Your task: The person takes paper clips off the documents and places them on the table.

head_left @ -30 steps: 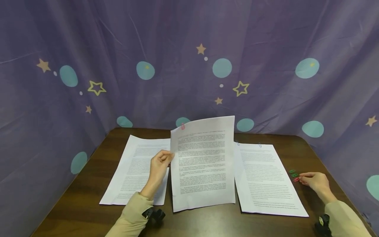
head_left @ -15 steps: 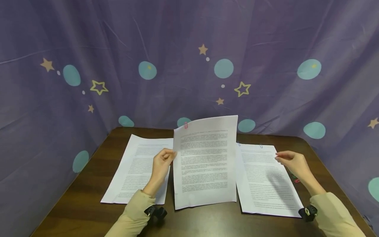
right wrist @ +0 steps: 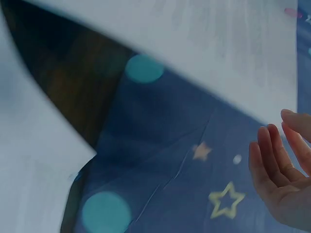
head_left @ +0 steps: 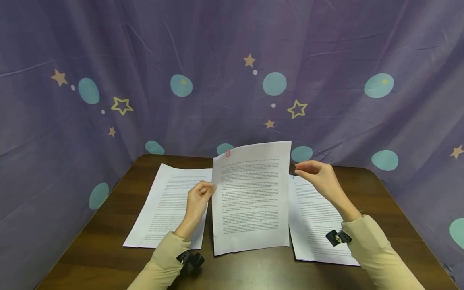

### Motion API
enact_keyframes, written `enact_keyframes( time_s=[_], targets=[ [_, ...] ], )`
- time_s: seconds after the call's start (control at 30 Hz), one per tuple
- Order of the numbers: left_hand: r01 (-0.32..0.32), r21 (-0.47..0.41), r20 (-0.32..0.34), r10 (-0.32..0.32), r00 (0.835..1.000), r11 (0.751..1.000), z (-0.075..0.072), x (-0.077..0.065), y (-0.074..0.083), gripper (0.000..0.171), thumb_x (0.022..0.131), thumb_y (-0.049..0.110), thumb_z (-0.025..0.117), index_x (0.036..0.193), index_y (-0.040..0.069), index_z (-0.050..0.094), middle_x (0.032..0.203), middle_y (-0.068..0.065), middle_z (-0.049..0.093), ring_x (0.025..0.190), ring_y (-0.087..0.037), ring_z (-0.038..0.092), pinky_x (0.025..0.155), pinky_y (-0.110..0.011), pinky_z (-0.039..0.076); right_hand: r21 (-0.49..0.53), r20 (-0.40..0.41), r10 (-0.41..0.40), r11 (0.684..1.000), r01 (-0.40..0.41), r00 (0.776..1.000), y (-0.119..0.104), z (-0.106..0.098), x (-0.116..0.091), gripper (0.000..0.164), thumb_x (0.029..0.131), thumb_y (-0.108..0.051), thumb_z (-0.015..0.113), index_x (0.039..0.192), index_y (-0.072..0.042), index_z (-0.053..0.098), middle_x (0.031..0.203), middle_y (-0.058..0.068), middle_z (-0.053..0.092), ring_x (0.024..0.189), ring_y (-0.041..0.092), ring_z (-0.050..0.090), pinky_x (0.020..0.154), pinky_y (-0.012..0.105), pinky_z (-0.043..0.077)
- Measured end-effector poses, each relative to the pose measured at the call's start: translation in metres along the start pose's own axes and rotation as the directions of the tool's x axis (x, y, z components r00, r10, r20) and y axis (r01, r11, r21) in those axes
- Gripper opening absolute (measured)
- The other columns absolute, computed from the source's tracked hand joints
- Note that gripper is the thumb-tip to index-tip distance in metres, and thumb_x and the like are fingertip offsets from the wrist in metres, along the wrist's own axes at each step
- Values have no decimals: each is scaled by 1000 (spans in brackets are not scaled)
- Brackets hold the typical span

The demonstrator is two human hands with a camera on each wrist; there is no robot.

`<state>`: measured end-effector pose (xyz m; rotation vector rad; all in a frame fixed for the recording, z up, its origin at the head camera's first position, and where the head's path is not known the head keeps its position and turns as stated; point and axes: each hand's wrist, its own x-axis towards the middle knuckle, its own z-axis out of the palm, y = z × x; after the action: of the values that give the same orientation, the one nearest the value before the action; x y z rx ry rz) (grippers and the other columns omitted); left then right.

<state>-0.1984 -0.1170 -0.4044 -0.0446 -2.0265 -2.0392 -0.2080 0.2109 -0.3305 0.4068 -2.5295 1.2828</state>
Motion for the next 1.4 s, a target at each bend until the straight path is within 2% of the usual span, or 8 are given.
enact_keyframes(
  time_s=[0.27,0.67,0.77,0.87,0.97,1.2,1.4],
  targets=[
    [-20,-12,-3,20,1000,1000,2,-1,-2,16,80,0,61,90,-13,56,82,-18,65,61,-3,54,61,-18,44,83,15,-30,996,28,999,-35,21,17,25,80,-18,66,99,-2,65,94,13,66,82,16,62,68,18,49],
    [-13,-6,15,13,1000,1000,4,-3,5,15,81,-2,60,91,-13,55,85,-24,64,62,-4,54,61,-19,45,155,64,-105,983,94,992,-77,45,31,23,79,-16,67,97,-2,66,94,11,66,84,20,62,74,31,50],
    [-16,0,9,16,1000,1000,5,-3,4,15,81,-2,59,90,-13,55,85,-25,63,62,-4,55,63,-22,46,176,65,-130,977,117,989,-84,49,33,22,79,-14,67,97,-1,66,93,11,66,85,20,62,75,31,50],
    [-27,-3,-1,27,1000,1000,5,-2,-2,15,80,-2,60,90,-12,56,82,-22,65,60,-3,54,59,-20,45,186,57,-164,971,151,985,-90,53,35,20,78,-11,67,95,0,66,93,11,65,85,20,61,74,30,50],
    [-29,-6,-4,29,1000,1000,5,-2,-3,15,80,-1,61,90,-12,56,80,-19,65,60,-3,53,58,-17,43,191,49,-211,961,198,976,-92,58,39,17,78,-11,67,94,-2,67,93,8,66,83,18,61,72,29,50],
    [-35,7,-18,35,999,999,5,-2,-4,16,80,0,62,89,-12,56,82,-21,65,62,-2,54,60,-19,45,223,43,-306,931,290,951,-108,70,45,17,79,-5,65,96,-2,66,97,9,64,83,19,61,72,30,50],
    [-21,11,-15,21,1000,1000,6,-3,0,17,80,0,62,90,-12,57,85,-22,65,62,-3,53,60,-18,43,250,56,-333,917,310,941,-116,78,49,18,80,-2,63,98,-1,66,98,10,63,83,19,62,72,28,50]
  ],
)
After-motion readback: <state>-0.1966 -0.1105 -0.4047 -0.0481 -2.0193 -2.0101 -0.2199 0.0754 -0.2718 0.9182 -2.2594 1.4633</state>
